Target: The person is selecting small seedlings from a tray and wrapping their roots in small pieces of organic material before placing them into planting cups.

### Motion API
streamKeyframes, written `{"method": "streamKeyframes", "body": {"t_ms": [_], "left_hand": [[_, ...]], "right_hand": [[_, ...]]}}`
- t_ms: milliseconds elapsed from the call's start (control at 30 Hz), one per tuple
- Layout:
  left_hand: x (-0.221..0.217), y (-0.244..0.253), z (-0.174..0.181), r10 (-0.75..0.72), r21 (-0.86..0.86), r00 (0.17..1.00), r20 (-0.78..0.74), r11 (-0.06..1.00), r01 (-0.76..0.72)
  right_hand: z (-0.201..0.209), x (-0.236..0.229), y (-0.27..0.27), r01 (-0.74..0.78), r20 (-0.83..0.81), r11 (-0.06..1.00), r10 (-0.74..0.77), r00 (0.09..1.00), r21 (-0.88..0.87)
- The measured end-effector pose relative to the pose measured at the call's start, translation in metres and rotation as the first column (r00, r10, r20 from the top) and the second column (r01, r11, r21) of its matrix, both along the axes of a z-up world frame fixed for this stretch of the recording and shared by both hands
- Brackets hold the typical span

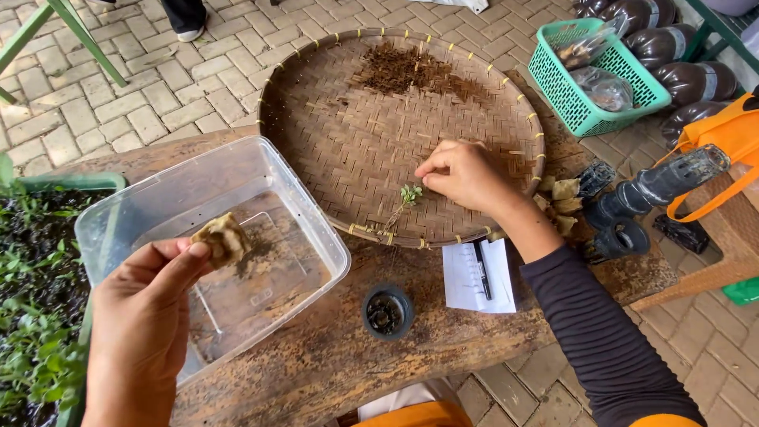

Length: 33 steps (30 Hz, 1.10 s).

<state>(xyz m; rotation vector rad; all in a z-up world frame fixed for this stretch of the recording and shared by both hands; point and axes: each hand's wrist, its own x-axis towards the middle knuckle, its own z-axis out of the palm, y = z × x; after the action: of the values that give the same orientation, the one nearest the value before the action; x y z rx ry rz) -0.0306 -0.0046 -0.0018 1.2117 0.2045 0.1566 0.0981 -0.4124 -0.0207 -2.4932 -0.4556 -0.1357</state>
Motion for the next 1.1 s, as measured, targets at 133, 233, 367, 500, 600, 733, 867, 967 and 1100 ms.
{"method": "streamKeyframes", "body": {"t_ms": [133,233,367,500,600,733,867,967,1100], "left_hand": [[-0.005,-0.004,0.009,0.007,0.012,0.998,-0.059,1.0,-0.006],[-0.007,-0.004,0.009,0.04,0.056,0.995,-0.094,0.998,-0.035],[-0.007,0.0,0.002,0.039,0.026,0.997,-0.066,0.999,-0.037],[-0.008,-0.001,0.005,0.054,0.077,0.995,-0.087,0.996,-0.047],[-0.009,-0.004,0.009,0.08,0.098,0.989,-0.121,0.993,-0.068],[-0.008,-0.005,0.01,0.087,0.103,0.987,-0.133,0.992,-0.074],[-0.008,-0.004,0.008,0.081,0.097,0.989,-0.126,0.993,-0.069],[-0.009,-0.003,0.006,0.081,0.091,0.99,-0.117,0.993,-0.07],[-0.009,-0.001,0.004,0.069,0.076,0.993,-0.093,0.995,-0.062]], "right_hand": [[-0.014,0.008,-0.001,0.005,-0.049,0.994,-0.01,0.999,-0.106],[-0.018,0.01,0.0,-0.019,0.018,0.978,0.023,1.0,-0.206],[-0.018,0.011,0.001,0.004,-0.024,0.968,-0.01,1.0,-0.252],[-0.021,0.01,-0.001,-0.052,-0.02,0.962,0.048,0.999,-0.268],[-0.019,0.007,-0.006,-0.044,0.0,0.982,0.045,0.999,-0.182],[-0.005,-0.001,-0.012,-0.091,-0.13,0.984,0.112,0.985,0.156],[-0.006,-0.006,-0.022,-0.055,0.026,0.995,0.053,0.998,0.081],[-0.006,-0.008,-0.026,-0.079,0.001,0.977,0.08,0.997,0.2],[0.001,-0.013,-0.027,-0.06,0.081,0.95,0.037,0.996,0.306]]}}
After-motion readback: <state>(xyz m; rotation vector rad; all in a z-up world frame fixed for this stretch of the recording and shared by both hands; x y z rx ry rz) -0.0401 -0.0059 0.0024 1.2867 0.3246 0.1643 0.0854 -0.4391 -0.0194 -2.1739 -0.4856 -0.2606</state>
